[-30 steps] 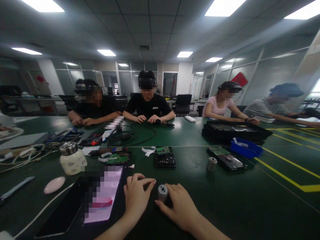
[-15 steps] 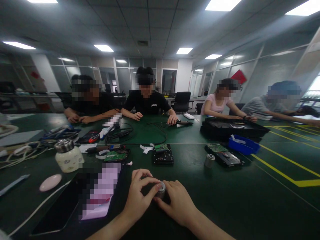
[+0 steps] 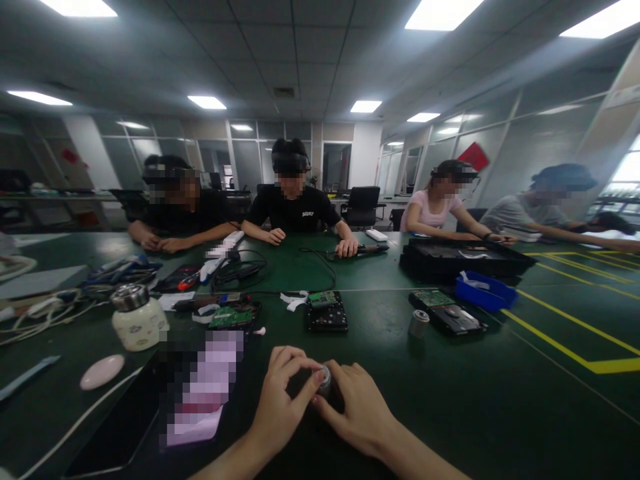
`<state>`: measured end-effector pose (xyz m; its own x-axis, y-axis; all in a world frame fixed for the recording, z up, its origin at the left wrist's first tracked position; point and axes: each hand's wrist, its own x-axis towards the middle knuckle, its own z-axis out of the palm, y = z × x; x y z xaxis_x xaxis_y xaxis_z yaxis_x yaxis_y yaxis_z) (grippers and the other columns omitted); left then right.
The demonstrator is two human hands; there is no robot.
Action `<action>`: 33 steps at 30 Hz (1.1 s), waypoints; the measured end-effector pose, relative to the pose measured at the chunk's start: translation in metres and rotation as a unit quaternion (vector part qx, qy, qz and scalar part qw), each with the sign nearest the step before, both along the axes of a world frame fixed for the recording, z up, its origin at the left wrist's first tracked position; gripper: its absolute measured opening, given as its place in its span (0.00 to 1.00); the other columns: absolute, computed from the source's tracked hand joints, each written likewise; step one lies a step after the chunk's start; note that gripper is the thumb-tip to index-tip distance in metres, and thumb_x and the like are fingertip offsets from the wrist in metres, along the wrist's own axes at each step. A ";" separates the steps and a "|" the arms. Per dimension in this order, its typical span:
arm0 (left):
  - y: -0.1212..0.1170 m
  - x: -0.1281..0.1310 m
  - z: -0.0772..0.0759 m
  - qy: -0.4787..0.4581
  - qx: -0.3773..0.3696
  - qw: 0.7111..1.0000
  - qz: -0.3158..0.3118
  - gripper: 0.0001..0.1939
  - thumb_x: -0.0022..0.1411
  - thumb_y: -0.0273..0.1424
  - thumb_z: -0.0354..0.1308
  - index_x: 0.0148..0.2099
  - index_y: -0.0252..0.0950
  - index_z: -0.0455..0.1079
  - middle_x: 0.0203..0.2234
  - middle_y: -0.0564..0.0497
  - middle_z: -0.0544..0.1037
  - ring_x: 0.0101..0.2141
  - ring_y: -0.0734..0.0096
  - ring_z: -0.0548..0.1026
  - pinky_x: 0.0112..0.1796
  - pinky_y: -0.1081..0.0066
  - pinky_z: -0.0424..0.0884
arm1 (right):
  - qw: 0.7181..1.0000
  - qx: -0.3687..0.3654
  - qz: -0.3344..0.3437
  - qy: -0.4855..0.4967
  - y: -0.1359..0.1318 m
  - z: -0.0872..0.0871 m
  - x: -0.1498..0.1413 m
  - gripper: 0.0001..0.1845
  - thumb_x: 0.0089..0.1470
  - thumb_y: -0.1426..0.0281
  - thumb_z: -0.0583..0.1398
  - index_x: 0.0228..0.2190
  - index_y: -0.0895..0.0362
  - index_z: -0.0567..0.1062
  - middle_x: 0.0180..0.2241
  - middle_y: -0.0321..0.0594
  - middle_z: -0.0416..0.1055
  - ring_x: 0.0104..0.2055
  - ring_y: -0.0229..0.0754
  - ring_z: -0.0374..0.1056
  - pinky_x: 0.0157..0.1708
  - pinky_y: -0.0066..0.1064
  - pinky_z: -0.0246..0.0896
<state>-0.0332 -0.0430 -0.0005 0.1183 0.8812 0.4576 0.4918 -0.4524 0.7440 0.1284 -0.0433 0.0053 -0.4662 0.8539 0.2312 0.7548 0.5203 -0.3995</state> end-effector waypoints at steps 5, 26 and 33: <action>0.001 0.000 0.000 -0.001 0.006 1.000 0.001 0.08 0.60 0.36 0.53 0.35 0.40 0.71 0.34 0.50 0.71 0.41 0.63 0.65 0.44 0.64 0.63 | 1.000 0.009 0.001 -0.005 0.000 -0.001 0.000 0.11 0.55 0.62 0.54 0.37 0.56 0.67 0.33 0.39 0.70 0.34 0.42 0.65 0.36 0.32 0.49; -0.002 0.001 -0.005 0.057 -0.110 0.989 -0.075 0.21 0.53 0.33 0.59 0.50 0.39 0.65 0.42 0.47 0.69 0.44 0.62 0.66 0.47 0.62 0.62 | 0.962 0.039 0.048 0.265 0.005 -0.011 0.018 0.18 0.59 0.66 0.47 0.49 0.52 0.67 0.29 0.36 0.66 0.33 0.41 0.62 0.38 0.35 0.55; -0.001 0.006 0.001 0.092 -0.145 0.982 -0.078 0.13 0.52 0.33 0.59 0.41 0.40 0.72 0.38 0.49 0.70 0.40 0.63 0.67 0.43 0.64 0.63 | 0.923 0.007 0.015 0.384 0.005 -0.008 0.010 0.18 0.59 0.59 0.49 0.23 0.56 0.66 0.23 0.34 0.60 0.26 0.37 0.58 0.26 0.28 0.53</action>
<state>-0.0277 -0.0437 0.0001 0.3189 0.9362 0.1477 0.5719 -0.3144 0.7577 0.1386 -0.0383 -0.0028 -0.1836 0.8383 0.5134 0.2372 0.5447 -0.8044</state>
